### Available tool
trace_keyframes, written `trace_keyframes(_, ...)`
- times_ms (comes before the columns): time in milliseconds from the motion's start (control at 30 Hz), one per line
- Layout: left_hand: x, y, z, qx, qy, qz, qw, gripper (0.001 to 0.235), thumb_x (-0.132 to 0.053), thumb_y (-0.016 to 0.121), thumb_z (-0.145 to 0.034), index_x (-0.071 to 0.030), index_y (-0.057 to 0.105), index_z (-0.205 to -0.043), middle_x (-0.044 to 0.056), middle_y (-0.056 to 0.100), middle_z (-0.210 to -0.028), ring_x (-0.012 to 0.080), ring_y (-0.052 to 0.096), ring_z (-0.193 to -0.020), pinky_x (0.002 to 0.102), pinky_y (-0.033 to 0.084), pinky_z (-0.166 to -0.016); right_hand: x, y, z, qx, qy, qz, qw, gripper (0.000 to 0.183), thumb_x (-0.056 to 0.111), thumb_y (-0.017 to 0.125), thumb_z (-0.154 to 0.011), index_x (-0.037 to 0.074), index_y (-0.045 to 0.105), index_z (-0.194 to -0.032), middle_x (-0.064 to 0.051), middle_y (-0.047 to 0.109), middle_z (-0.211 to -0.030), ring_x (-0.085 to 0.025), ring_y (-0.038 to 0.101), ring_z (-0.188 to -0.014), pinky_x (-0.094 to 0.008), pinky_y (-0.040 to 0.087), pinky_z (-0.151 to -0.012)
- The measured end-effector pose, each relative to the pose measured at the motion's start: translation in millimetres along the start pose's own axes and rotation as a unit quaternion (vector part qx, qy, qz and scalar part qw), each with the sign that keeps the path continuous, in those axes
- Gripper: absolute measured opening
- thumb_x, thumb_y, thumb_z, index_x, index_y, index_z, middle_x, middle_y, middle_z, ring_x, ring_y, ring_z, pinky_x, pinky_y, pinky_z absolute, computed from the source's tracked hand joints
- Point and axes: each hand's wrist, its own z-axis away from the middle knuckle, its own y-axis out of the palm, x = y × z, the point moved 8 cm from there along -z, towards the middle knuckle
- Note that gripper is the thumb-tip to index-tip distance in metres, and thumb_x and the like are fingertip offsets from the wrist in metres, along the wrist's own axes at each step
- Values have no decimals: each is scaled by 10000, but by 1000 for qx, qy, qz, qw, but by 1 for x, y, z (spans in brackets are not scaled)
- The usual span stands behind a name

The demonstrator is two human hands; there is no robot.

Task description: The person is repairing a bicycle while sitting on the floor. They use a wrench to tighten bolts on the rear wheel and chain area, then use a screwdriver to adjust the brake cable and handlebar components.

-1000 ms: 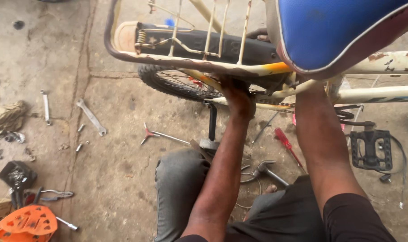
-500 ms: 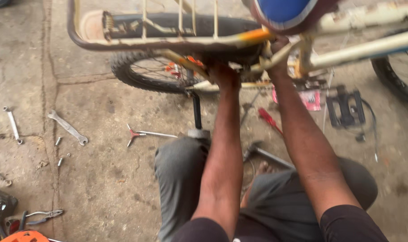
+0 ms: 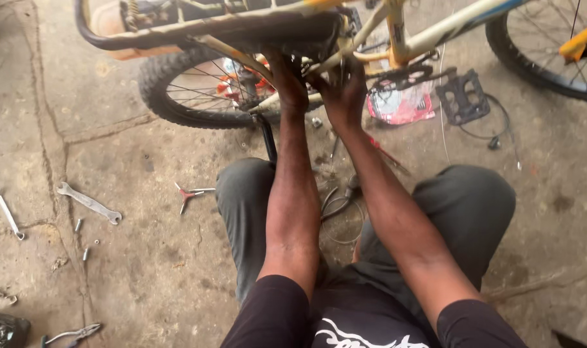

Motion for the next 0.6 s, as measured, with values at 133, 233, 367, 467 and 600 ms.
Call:
trace_keyframes(133,-10,16,5,23,0,-12,1000,489,-567,496,-1126,-128,430,-921,-32,353,-751,111,327,-679,310,312,-590,4,7,-6,-14,-36,90,995,668,163,1022,-762,9,576,-1234,-138,584,-1158,-207,655,-1052,-355,580,-878)
trace_keyframes(233,-14,23,7,-23,-13,-32,999,365,-532,487,-1032,-172,490,-976,-49,359,-745,93,311,-650,287,281,-562,-5,14,-6,13,27,3,1000,639,161,999,-776,11,542,-1196,-102,637,-1139,-211,688,-1064,-350,600,-877)
trace_keyframes(367,-15,20,9,2,28,-54,998,298,-476,517,-1065,-186,480,-1005,-61,328,-756,70,281,-660,259,254,-571,22,18,-7,-36,-68,130,989,643,131,1000,-750,-8,576,-1214,-142,610,-1160,-221,672,-1052,-343,597,-874)
trace_keyframes(467,-11,23,10,59,54,-71,994,482,-470,546,-1197,-148,395,-872,-45,316,-741,77,281,-718,266,255,-609,21,19,-5,-34,-18,97,995,556,95,971,-752,-1,613,-1168,-110,716,-1104,-187,725,-998,-334,616,-839)
trace_keyframes(600,-19,28,21,21,25,-111,993,366,-509,463,-1082,-144,481,-1052,-15,402,-850,101,374,-737,267,355,-649,9,29,-11,-63,38,35,997,479,77,929,-759,-1,620,-1115,-87,788,-980,-170,777,-852,-318,647,-708)
